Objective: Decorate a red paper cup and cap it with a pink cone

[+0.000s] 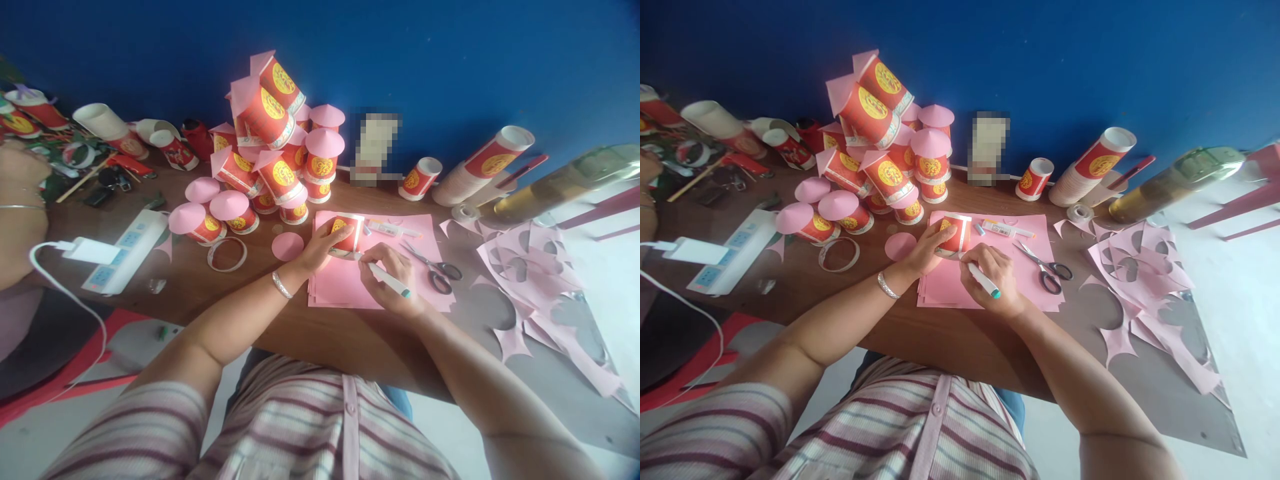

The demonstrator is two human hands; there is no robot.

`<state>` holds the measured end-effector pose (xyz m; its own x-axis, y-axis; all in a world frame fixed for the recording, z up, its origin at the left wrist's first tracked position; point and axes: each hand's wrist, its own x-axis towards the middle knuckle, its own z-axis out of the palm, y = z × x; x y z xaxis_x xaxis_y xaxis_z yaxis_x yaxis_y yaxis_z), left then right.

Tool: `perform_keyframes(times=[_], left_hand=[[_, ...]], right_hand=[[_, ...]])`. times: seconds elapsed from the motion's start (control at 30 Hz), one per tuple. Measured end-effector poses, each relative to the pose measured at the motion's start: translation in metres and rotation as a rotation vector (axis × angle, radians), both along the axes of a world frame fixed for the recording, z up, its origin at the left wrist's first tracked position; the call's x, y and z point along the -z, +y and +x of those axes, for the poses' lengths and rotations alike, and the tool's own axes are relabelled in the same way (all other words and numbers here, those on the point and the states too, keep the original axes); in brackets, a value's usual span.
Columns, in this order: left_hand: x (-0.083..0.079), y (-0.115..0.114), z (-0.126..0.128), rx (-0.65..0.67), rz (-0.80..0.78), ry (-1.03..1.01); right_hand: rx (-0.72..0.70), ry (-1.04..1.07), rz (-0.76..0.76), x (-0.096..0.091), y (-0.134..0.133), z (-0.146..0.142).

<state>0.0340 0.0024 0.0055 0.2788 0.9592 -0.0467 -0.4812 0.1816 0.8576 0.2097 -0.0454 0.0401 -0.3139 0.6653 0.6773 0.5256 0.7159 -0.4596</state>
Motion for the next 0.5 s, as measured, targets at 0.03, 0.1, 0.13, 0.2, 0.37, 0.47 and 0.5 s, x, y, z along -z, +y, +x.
perform_keyframes(times=[0.03,0.1,0.13,0.2,0.37,0.47,0.5], left_hand=[[-0.0008,-0.0003,0.0000,0.006,-0.003,-0.003],[-0.0024,-0.0010,-0.0001,0.011,-0.003,-0.003],[-0.0032,-0.0012,-0.0002,0.012,-0.001,0.000],[-0.0045,-0.0016,-0.0005,0.013,0.004,0.011],[-0.0057,-0.0015,-0.0011,0.022,0.007,0.020],[-0.0053,-0.0014,-0.0011,0.029,0.006,0.015],[-0.0052,-0.0015,-0.0010,0.032,0.008,0.015]], right_hand=[[0.002,-0.006,0.006,-0.0001,0.0001,0.0001],[0.006,-0.011,0.017,-0.0005,0.0001,0.0000],[0.007,-0.010,0.020,-0.0007,0.0002,-0.0001],[0.005,-0.005,0.024,-0.0013,0.0004,-0.0004],[-0.001,-0.004,0.031,-0.0018,0.0012,-0.0003],[0.009,-0.003,0.032,-0.0009,0.0014,0.0001],[0.015,-0.003,0.029,-0.0006,0.0013,0.0002]])
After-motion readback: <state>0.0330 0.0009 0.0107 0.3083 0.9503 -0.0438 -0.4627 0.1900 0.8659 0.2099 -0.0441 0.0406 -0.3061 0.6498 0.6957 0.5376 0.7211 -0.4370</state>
